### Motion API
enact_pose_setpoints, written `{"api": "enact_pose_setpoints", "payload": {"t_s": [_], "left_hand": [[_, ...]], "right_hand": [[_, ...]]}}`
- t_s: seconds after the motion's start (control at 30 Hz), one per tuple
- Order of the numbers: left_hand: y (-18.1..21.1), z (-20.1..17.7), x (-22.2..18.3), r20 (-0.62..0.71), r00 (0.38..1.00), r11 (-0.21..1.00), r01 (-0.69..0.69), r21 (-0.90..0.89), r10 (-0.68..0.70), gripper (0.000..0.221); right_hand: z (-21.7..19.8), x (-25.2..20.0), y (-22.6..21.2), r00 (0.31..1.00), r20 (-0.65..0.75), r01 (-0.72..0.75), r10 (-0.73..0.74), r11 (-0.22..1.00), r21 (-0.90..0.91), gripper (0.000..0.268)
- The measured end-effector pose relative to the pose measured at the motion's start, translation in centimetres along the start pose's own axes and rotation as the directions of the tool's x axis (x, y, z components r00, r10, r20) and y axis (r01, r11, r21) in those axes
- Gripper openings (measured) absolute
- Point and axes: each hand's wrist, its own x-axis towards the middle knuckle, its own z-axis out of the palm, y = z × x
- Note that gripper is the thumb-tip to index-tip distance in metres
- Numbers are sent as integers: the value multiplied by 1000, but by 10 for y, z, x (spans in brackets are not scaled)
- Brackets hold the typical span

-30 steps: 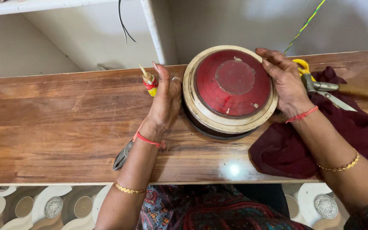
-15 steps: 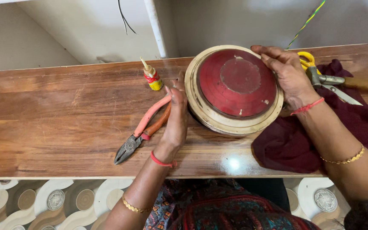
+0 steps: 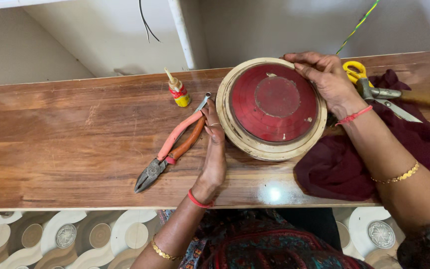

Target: The person uses a pair of scissors to scrape residue from a circular metal component, then wipes it with a cloth. They place a metal ring onto the component and tap it with a hammer. The person then places a second circular metal part on top, inserts small metal pieces into the center, and taps them with the hammer before flipping the assembly.

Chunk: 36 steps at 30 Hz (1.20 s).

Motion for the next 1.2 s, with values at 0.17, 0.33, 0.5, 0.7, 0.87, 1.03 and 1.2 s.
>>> {"api": "enact_pose_setpoints", "payload": {"t_s": [0.17, 0.33, 0.5, 0.7, 0.87, 1.03, 1.2], "left_hand": [[2, 2, -6, -30, 999, 1000, 19, -21, -20, 97], [7, 9, -9, -98, 995, 1000, 21, 13, -20, 91], [23, -3, -11, -6, 998, 996, -56, 73, 57, 86], [17, -30, 41, 231, 968, 968, -147, 203, 99, 103], [4, -31, 70, 260, 940, 916, -293, 275, 222, 97], [-1, -24, 69, 188, 930, 882, -360, 304, 315, 92], [0, -10, 73, 8, 972, 959, -232, 161, 234, 88]], "right_hand": [[-3, 1, 9, 996, 22, 89, -88, 992, -91, 24], [4, -9, 5, 974, -53, 198, -220, 943, -266, 20], [13, -50, 1, 953, -146, 203, -267, 915, -348, 38], [16, -74, 14, 938, -64, 315, -342, 913, -260, 58], [8, -68, 18, 931, 16, 347, -365, 869, -354, 75], [13, -71, 18, 934, -24, 331, -356, 889, -317, 81], [22, -60, -16, 986, -130, 118, -100, 983, 137, 88]]}}
